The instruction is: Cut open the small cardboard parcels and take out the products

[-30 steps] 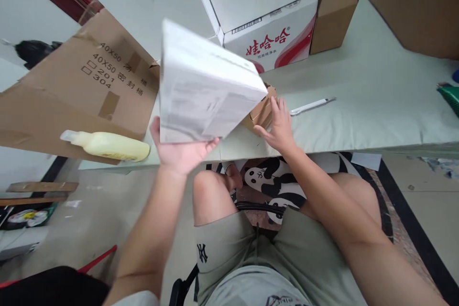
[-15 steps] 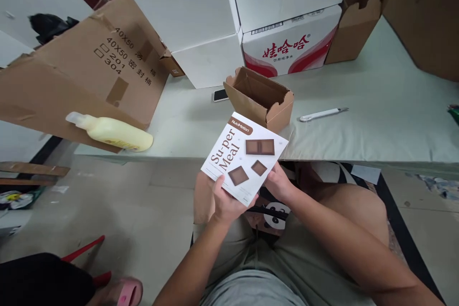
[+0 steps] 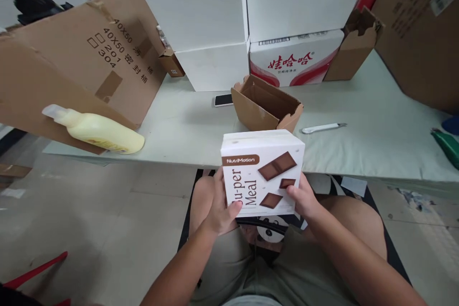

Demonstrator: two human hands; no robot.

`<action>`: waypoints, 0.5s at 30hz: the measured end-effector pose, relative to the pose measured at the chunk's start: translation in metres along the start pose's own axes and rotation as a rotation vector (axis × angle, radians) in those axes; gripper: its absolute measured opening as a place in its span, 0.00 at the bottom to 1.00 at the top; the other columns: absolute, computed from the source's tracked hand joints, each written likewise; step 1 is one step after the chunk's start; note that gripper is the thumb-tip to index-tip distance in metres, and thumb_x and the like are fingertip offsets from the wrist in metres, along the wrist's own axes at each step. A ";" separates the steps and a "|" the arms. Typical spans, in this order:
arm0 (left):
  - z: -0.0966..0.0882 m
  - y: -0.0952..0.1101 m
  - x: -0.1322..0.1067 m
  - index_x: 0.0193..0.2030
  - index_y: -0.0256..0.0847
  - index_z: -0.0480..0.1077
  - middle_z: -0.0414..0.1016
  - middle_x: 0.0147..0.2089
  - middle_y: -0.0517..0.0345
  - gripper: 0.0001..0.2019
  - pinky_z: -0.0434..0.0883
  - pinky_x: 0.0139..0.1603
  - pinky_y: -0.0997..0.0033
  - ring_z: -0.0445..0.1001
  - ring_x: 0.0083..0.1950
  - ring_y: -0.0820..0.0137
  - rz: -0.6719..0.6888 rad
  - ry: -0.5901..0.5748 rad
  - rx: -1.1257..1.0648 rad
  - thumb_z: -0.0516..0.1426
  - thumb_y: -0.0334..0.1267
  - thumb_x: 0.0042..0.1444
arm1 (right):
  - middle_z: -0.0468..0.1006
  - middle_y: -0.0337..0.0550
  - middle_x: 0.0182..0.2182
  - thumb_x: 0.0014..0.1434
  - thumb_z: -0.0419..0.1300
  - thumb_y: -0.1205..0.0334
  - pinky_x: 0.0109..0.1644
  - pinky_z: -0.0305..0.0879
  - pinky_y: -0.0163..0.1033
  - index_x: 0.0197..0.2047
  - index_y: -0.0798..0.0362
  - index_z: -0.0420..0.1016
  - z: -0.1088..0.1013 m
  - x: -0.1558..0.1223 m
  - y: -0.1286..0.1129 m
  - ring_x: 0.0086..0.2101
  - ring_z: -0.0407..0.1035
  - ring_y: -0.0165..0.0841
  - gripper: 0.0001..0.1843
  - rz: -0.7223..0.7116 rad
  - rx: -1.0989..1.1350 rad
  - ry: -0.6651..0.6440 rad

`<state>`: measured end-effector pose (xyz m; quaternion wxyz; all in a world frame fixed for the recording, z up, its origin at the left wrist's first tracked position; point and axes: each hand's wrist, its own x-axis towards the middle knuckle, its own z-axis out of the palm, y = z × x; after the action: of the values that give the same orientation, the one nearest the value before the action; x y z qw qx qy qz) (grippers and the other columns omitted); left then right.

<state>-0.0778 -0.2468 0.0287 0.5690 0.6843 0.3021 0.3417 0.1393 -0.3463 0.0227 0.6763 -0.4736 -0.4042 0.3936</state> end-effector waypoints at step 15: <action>0.058 0.140 0.350 0.56 0.43 0.74 0.80 0.58 0.41 0.28 0.77 0.60 0.45 0.76 0.65 0.45 -0.235 -0.210 0.050 0.51 0.64 0.67 | 0.73 0.42 0.34 0.68 0.53 0.43 0.22 0.62 0.34 0.54 0.50 0.70 -0.052 0.271 -0.117 0.22 0.63 0.26 0.22 0.040 -0.181 0.385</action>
<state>0.1774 -0.0226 0.2029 0.6161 0.6903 0.3273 0.1917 0.3033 -0.1436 0.1699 0.6879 -0.6067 -0.2916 0.2715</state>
